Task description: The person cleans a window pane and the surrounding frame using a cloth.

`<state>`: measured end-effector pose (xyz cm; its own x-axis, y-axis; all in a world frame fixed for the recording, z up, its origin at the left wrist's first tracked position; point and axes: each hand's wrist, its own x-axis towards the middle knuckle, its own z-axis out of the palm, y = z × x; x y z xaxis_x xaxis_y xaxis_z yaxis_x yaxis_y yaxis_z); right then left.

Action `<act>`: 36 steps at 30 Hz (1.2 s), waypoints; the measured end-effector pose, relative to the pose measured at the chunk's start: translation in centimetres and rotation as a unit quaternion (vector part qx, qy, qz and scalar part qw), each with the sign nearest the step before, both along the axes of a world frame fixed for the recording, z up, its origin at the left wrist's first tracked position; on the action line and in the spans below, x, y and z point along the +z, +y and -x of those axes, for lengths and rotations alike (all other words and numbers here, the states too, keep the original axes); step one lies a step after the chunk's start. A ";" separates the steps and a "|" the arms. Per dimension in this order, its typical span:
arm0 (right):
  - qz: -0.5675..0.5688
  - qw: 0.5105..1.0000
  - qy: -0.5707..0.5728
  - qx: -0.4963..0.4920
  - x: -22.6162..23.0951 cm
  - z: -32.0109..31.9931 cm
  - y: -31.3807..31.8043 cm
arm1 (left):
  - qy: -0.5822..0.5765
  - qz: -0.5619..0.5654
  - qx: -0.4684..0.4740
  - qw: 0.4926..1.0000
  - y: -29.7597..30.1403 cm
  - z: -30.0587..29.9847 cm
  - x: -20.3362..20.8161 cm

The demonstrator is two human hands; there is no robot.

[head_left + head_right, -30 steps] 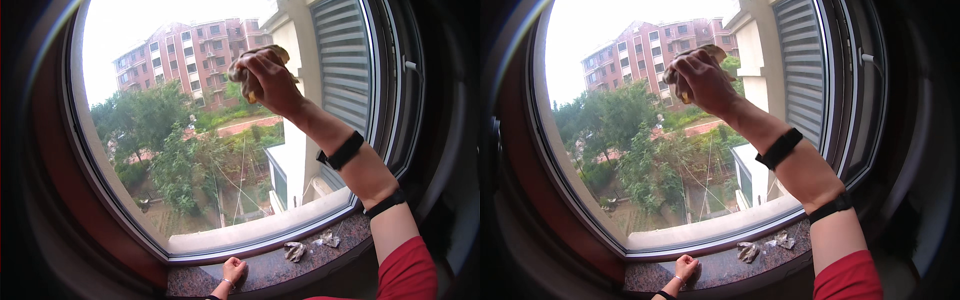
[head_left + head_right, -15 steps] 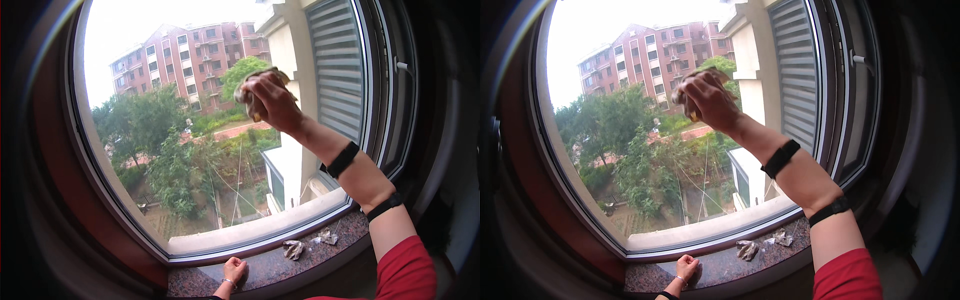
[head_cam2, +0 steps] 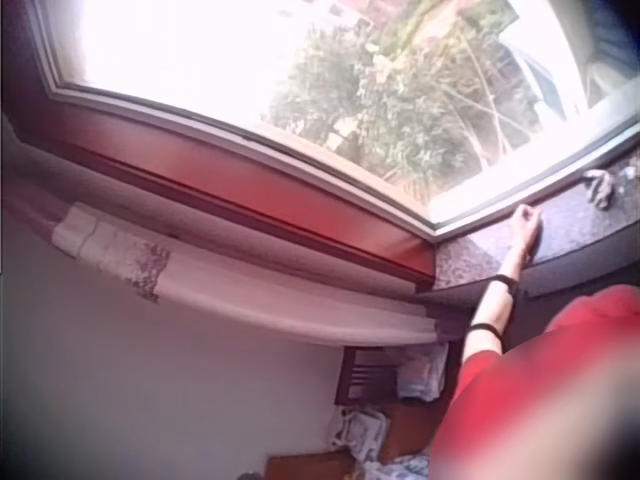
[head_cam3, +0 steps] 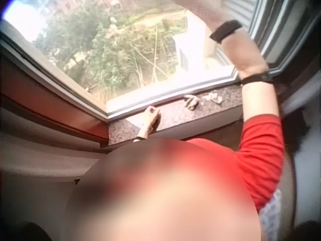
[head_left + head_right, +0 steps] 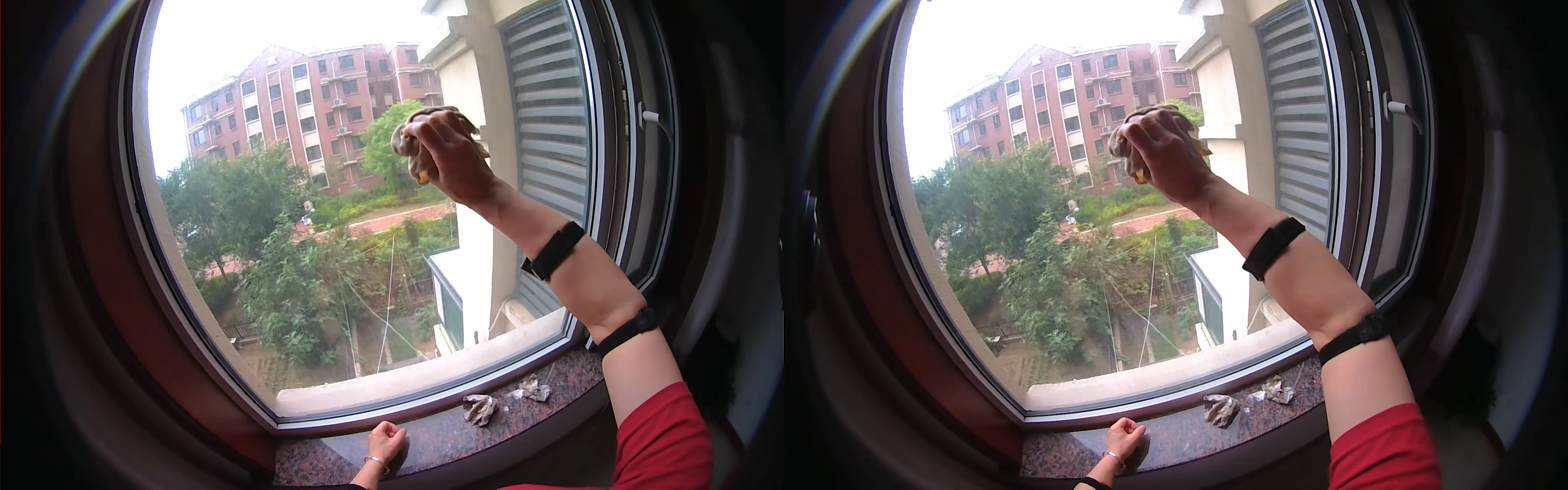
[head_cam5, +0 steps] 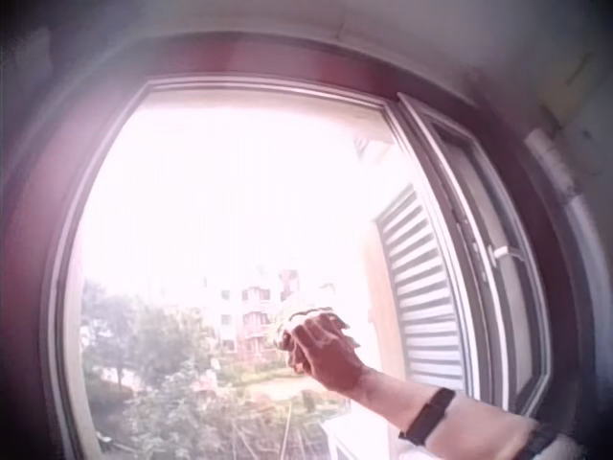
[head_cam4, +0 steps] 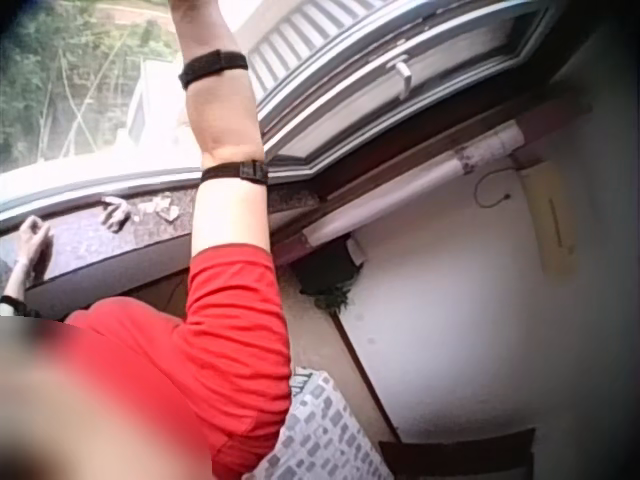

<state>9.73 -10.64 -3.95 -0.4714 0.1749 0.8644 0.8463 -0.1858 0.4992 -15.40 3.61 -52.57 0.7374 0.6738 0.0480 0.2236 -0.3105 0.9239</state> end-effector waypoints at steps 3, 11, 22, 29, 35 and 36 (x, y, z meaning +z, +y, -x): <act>0.088 0.996 0.010 0.018 -3.2 -0.4 -2.0 | 0.051 -0.104 -0.143 0.983 -0.4 -1.3 3.9; 0.098 0.934 0.324 0.115 -11.7 -0.2 -9.8 | -0.320 -0.599 -0.016 0.734 -5.3 -9.9 38.1; 0.047 0.904 0.407 0.119 -19.0 -2.6 -16.4 | -0.358 -0.668 0.145 0.635 -4.2 -16.5 50.0; 0.043 0.907 0.404 0.105 -20.7 -3.8 -17.4 | -0.396 -0.670 0.125 0.616 -3.9 -17.6 49.7; 0.046 0.900 0.419 0.112 -22.7 -3.5 -16.8 | -0.389 -0.640 0.138 0.648 -4.2 -17.5 49.7; 0.045 0.897 0.424 0.116 -23.0 -3.4 -16.8 | -0.390 -0.636 0.144 0.650 -4.4 -17.4 49.7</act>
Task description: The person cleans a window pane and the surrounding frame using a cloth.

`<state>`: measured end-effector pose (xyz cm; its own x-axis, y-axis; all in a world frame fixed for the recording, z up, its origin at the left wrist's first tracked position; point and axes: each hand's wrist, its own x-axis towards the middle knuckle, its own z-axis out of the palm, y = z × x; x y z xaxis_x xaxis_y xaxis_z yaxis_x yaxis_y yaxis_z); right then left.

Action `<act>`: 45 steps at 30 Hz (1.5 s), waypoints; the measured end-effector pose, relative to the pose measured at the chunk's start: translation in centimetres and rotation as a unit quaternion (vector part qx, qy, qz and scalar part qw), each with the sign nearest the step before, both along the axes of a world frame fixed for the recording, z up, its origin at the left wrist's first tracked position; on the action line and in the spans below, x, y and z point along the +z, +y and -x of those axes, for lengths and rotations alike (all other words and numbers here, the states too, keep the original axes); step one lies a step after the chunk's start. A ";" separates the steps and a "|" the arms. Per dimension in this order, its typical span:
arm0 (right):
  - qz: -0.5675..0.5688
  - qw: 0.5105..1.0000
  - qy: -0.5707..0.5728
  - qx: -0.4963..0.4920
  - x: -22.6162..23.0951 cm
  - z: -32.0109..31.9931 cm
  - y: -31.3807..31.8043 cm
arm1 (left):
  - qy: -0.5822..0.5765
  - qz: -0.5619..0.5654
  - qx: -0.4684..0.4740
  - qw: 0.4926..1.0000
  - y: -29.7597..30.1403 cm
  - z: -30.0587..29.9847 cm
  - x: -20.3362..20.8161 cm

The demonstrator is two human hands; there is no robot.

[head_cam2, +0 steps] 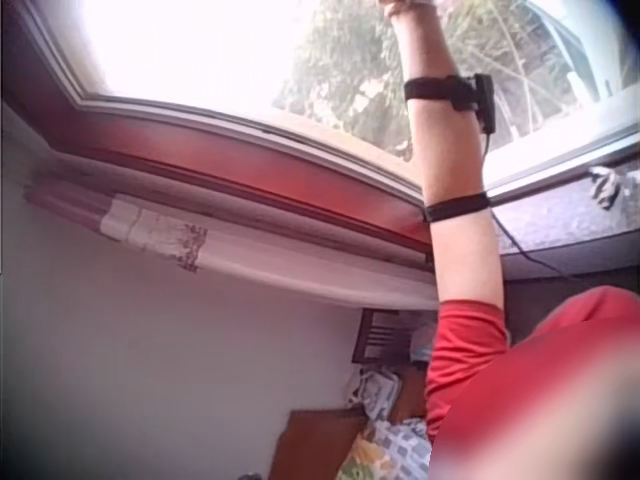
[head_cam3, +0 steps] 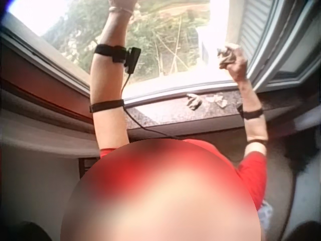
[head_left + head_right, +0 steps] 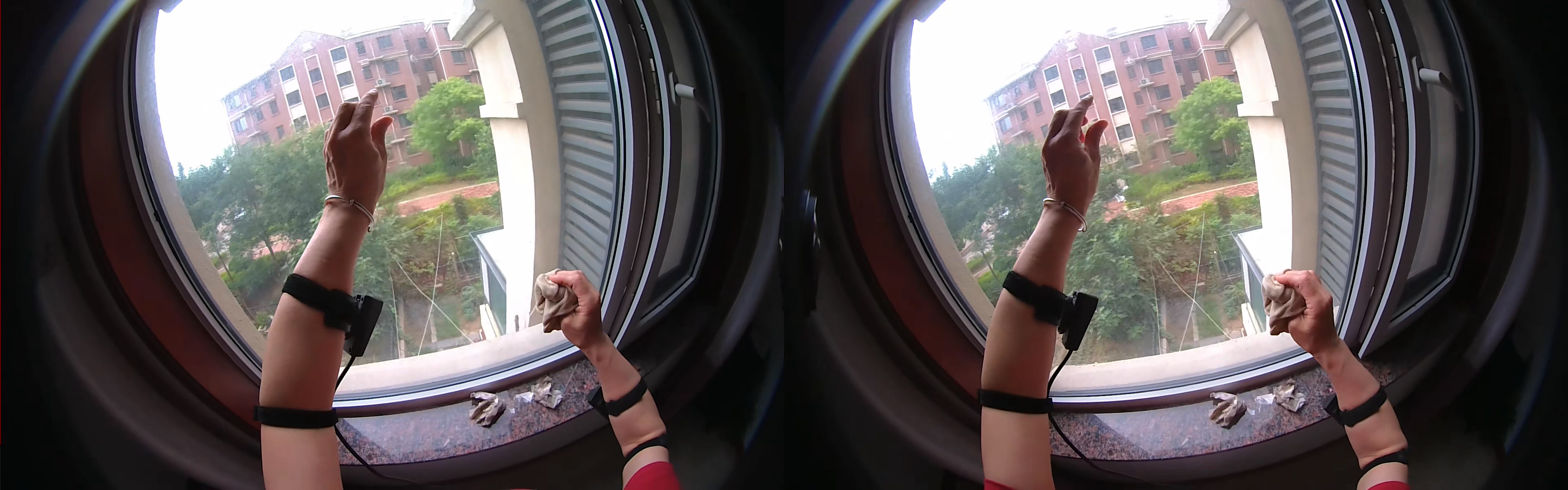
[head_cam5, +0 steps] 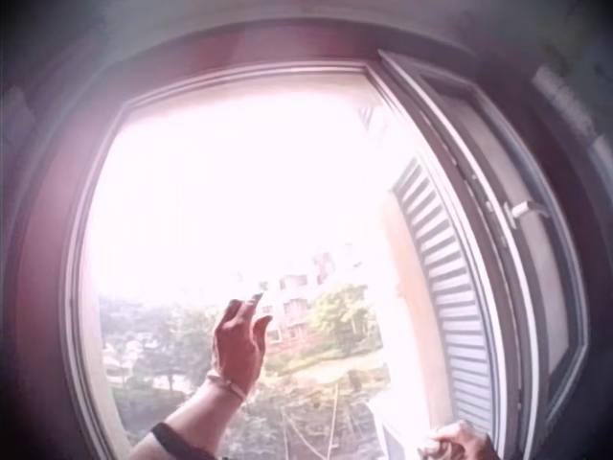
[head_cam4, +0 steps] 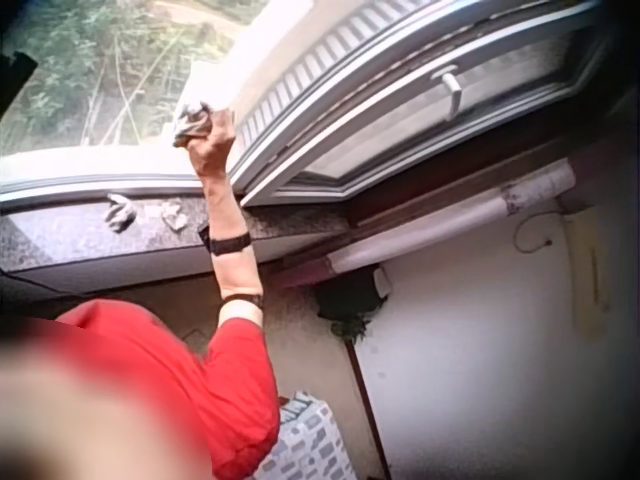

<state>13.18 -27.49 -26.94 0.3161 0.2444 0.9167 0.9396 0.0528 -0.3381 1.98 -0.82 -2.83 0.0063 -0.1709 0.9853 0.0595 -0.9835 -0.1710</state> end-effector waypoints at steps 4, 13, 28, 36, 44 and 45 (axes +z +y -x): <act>-0.003 1.000 0.025 0.004 -0.8 0.0 -0.1 | 0.010 -0.011 0.002 1.000 0.1 0.0 0.2; -0.013 0.998 0.061 -0.002 -3.6 -0.3 -0.7 | -0.014 -0.060 0.001 0.998 0.7 -0.2 0.3; -0.019 0.993 0.115 -0.015 -5.7 -0.5 -1.9 | -0.007 -0.044 -0.010 0.999 0.5 0.1 0.6; -0.070 0.983 0.170 0.003 -7.2 -0.6 -2.8 | 0.056 0.066 0.034 0.996 0.0 1.0 2.9; -0.075 0.976 0.203 -0.016 -8.2 -0.3 -4.4 | 0.024 0.067 0.098 0.993 -0.7 -0.1 2.6; -0.078 0.973 0.215 -0.014 -8.4 -0.2 -4.6 | 0.030 0.068 0.119 0.990 -0.8 -0.2 2.6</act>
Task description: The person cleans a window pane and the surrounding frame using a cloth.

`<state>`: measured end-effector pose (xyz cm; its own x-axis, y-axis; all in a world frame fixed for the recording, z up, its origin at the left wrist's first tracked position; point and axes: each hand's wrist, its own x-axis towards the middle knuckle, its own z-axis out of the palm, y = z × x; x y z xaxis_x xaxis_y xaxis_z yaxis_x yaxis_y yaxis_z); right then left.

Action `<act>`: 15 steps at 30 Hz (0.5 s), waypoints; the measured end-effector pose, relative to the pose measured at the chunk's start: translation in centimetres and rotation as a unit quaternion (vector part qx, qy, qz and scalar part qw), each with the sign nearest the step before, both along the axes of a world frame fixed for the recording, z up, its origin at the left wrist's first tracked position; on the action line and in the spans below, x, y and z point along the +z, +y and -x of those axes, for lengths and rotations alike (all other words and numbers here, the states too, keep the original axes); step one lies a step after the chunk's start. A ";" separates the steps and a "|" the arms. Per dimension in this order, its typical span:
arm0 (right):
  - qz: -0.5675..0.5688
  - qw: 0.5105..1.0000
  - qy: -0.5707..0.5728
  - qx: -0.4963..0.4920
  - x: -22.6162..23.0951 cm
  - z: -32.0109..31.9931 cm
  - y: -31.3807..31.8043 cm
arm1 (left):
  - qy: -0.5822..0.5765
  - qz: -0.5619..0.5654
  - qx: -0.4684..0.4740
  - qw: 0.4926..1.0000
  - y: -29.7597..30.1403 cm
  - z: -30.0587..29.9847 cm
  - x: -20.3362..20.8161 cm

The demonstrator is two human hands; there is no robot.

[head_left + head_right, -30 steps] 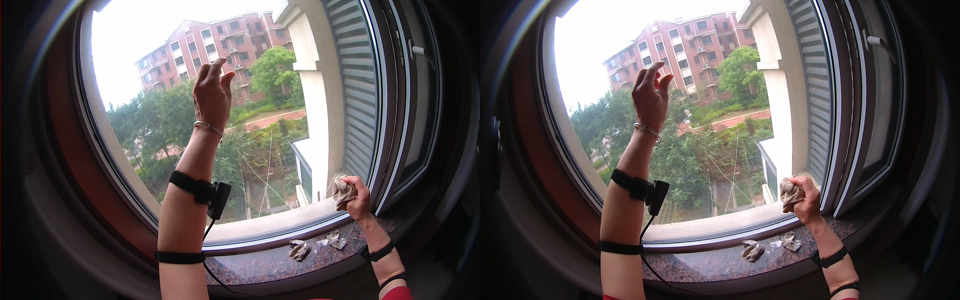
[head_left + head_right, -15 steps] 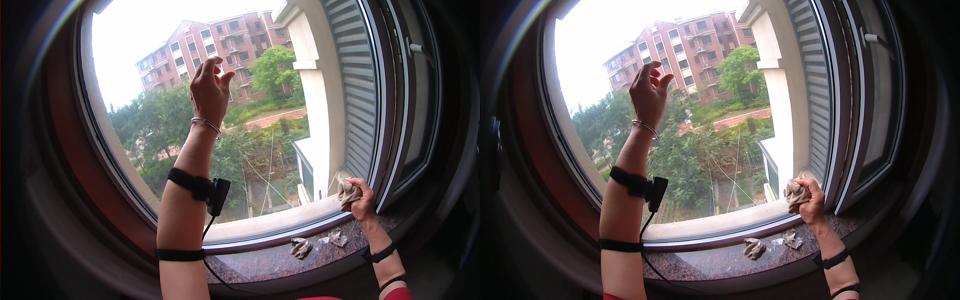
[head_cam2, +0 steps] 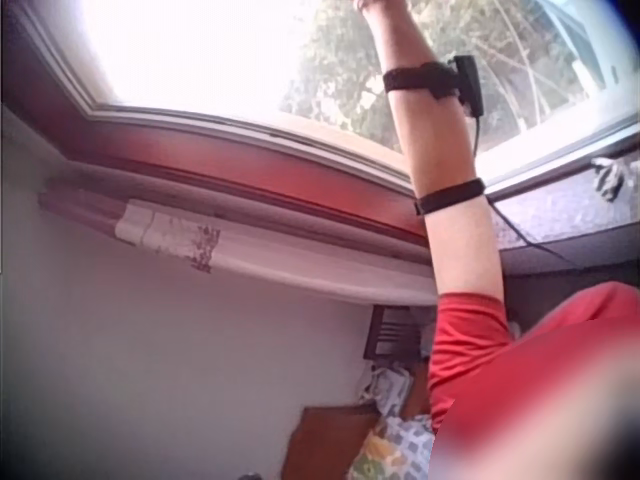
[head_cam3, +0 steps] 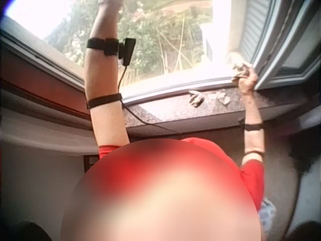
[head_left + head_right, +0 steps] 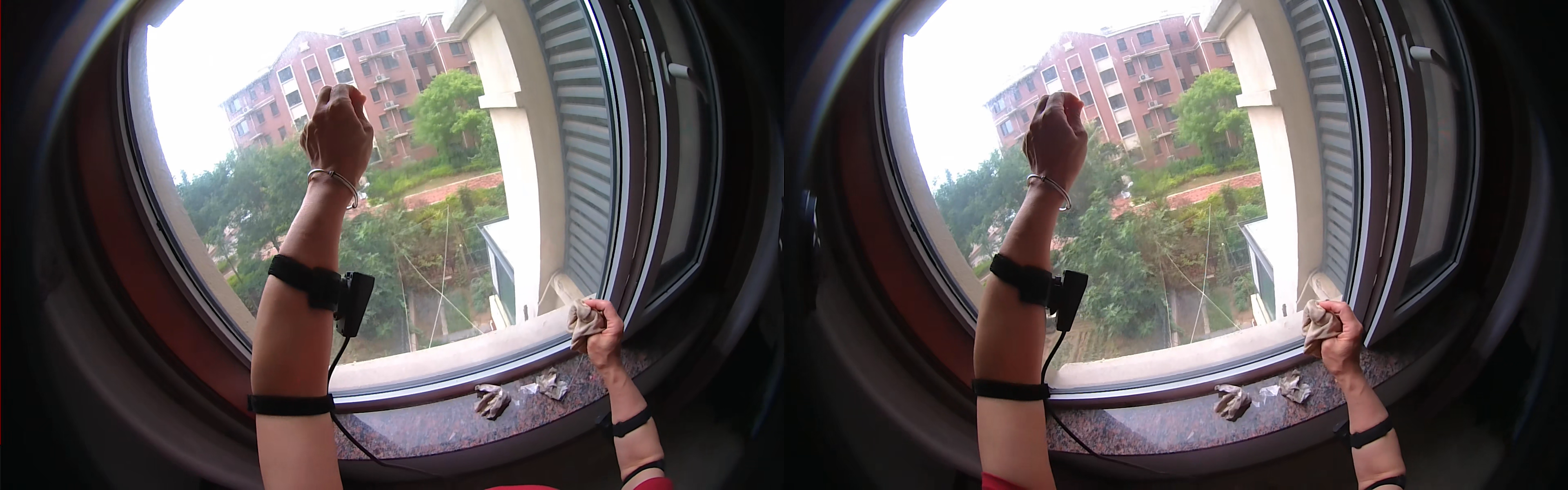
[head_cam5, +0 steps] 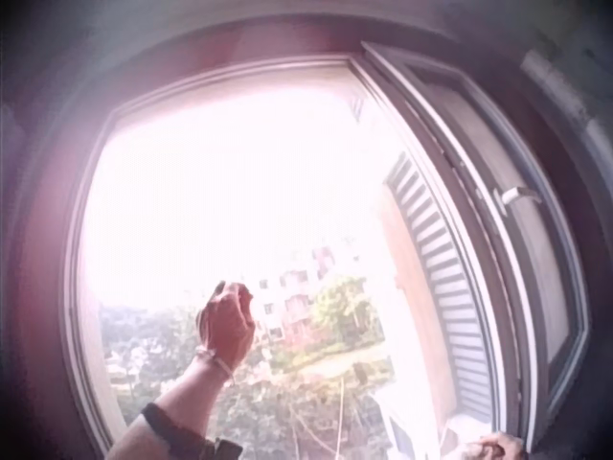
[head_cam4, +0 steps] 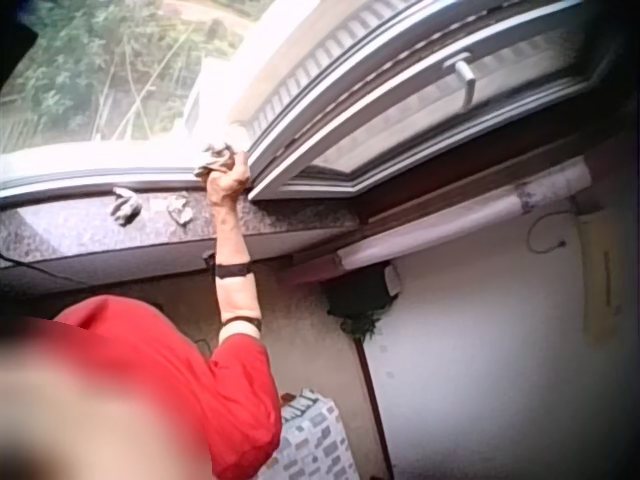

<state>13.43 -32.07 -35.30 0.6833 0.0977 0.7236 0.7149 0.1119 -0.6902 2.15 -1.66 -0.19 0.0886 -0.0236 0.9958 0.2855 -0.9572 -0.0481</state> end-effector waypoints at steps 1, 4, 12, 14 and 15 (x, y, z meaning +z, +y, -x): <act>-0.005 1.000 0.012 0.002 0.0 0.1 -0.1 | 0.001 0.000 0.001 1.000 0.0 0.1 -0.1; -0.002 1.000 0.004 -0.001 0.1 0.5 -0.2 | 0.010 -0.014 -0.004 1.000 0.4 0.4 -0.4; 0.006 1.000 0.005 -0.013 -1.1 0.4 -0.4 | 0.063 -0.107 -0.215 0.969 0.0 1.0 -6.7; -0.002 0.998 0.064 0.012 -2.1 0.2 -0.5 | 0.133 -0.086 -0.244 0.957 -1.0 1.1 -9.3; -0.002 0.998 0.066 0.010 -2.8 0.0 -0.7 | 0.171 -0.083 -0.238 0.952 -1.6 1.1 -10.2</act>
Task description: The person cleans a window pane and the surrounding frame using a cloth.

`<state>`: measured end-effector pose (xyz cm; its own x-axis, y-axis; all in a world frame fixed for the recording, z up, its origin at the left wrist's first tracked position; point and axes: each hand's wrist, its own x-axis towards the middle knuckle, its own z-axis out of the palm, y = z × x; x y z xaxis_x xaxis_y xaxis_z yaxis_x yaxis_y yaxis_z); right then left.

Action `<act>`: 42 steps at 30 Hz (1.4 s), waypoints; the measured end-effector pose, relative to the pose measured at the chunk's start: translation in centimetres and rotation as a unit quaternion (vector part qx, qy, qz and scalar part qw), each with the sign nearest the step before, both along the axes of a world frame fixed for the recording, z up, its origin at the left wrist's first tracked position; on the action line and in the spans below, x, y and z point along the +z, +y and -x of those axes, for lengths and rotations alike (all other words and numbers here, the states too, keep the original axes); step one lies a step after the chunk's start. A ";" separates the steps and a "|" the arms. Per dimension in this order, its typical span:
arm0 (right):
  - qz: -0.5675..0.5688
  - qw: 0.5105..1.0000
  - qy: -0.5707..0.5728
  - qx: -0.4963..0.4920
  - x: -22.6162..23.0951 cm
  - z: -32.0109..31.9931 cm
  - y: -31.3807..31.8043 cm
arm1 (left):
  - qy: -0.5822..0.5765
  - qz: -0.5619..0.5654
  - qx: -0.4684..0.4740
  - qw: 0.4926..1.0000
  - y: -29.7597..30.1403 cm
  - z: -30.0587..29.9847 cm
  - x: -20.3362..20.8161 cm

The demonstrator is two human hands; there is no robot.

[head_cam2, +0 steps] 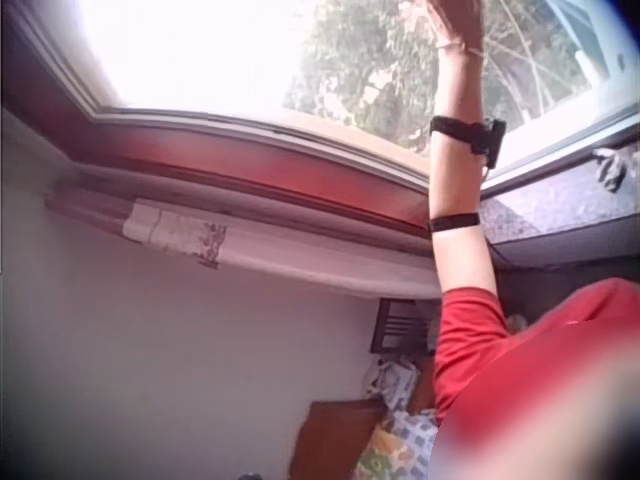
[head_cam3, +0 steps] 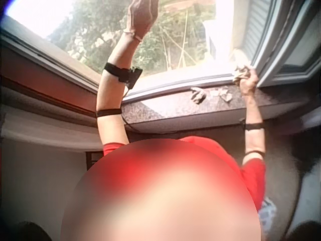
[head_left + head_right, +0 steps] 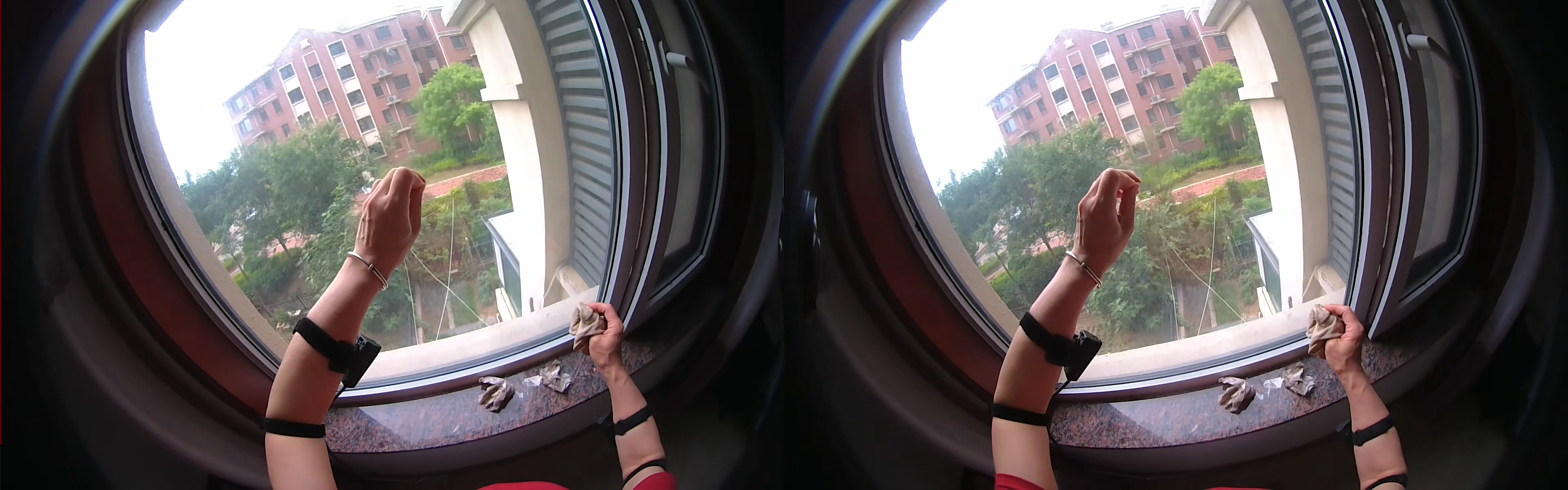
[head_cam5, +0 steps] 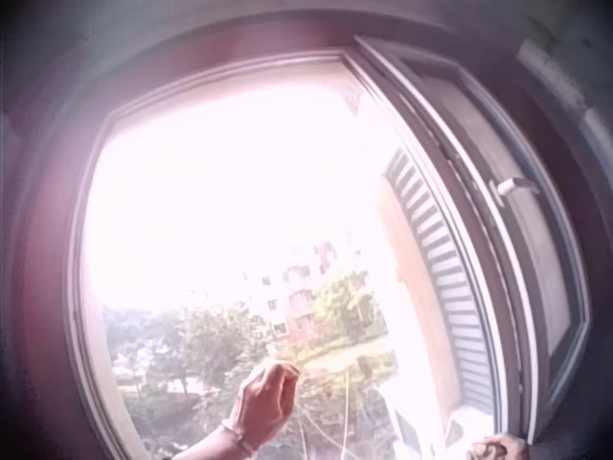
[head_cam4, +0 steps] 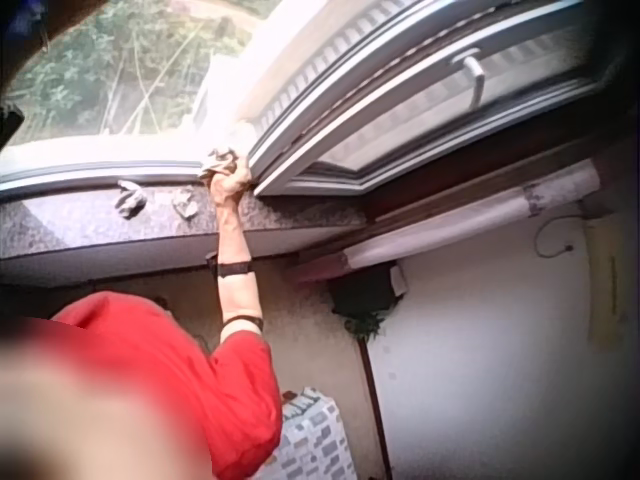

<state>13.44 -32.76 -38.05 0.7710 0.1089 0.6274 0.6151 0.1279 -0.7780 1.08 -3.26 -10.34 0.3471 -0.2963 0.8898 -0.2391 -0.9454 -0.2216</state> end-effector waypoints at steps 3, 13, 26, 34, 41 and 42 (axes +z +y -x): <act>0.025 0.999 0.010 -0.019 -1.9 -0.4 -0.2 | -0.023 0.060 -0.001 0.998 -0.8 -0.4 0.9; 0.002 0.998 0.055 -0.025 -4.1 -0.6 -0.8 | -0.092 0.119 0.153 0.977 -0.9 -1.4 6.9; -0.012 0.997 0.070 -0.028 -4.4 -1.3 -0.6 | -0.169 0.025 0.112 0.979 -0.1 -2.4 6.1; -0.008 0.998 0.048 -0.041 -4.2 -1.4 -1.0 | -0.172 -0.008 0.135 0.976 -0.1 -2.7 6.1; -0.011 0.998 0.054 -0.041 -4.5 -1.4 -1.1 | -0.165 0.036 0.103 0.980 -0.4 -2.4 6.1; -0.011 0.998 0.054 -0.041 -4.5 -1.4 -1.2 | -0.166 0.036 0.103 0.980 -0.4 -2.4 6.1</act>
<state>14.81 -33.92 -42.51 0.8399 0.0296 0.5419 0.5370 0.0986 -0.8378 3.50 -3.67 -4.23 0.0813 -0.1830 0.9797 0.0316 -0.9820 -0.1861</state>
